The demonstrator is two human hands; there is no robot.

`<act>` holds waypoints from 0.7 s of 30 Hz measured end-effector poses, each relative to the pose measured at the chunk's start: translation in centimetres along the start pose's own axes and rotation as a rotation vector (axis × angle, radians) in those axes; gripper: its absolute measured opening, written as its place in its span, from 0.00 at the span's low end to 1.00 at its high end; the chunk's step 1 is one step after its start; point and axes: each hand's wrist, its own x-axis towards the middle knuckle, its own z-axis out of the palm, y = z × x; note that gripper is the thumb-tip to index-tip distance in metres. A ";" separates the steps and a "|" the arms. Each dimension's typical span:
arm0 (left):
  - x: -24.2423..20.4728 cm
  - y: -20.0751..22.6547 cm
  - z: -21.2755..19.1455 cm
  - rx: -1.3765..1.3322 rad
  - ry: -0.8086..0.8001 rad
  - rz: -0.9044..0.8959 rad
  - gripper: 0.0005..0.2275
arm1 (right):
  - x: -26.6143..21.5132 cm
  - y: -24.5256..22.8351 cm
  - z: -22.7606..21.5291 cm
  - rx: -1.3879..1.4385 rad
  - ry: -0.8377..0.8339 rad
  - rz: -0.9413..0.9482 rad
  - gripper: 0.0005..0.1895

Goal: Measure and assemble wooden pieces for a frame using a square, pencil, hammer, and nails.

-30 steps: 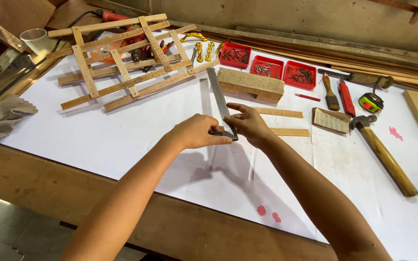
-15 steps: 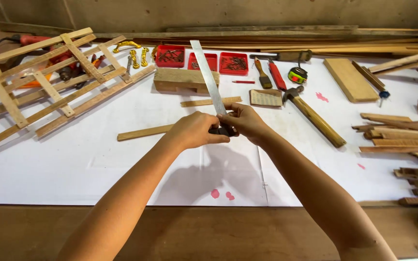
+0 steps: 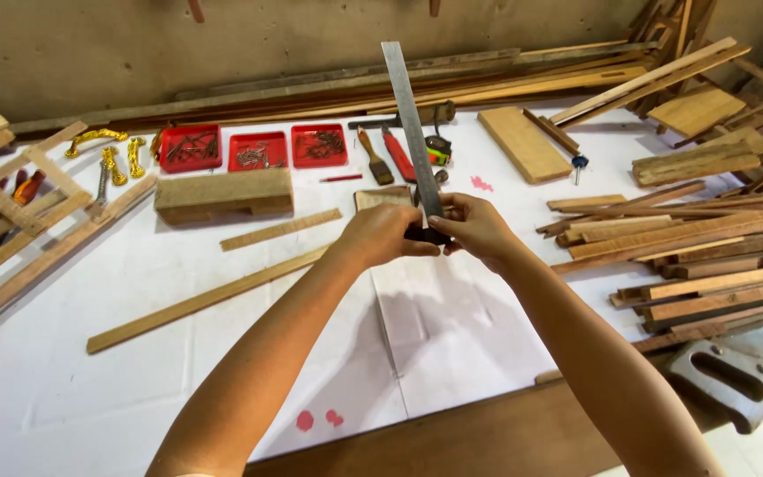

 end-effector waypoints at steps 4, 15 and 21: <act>6.5 1.1 0.7 -0.056 -0.025 0.050 0.22 | 2.9 1.5 -6.3 0.139 0.035 -0.015 0.19; 23.4 -2.7 6.9 -0.212 -0.185 0.080 0.14 | 12.6 7.1 -18.7 0.162 0.273 0.158 0.22; 28.2 -4.0 9.1 -0.210 -0.263 -0.033 0.14 | 17.0 9.9 -21.1 0.137 0.332 0.241 0.25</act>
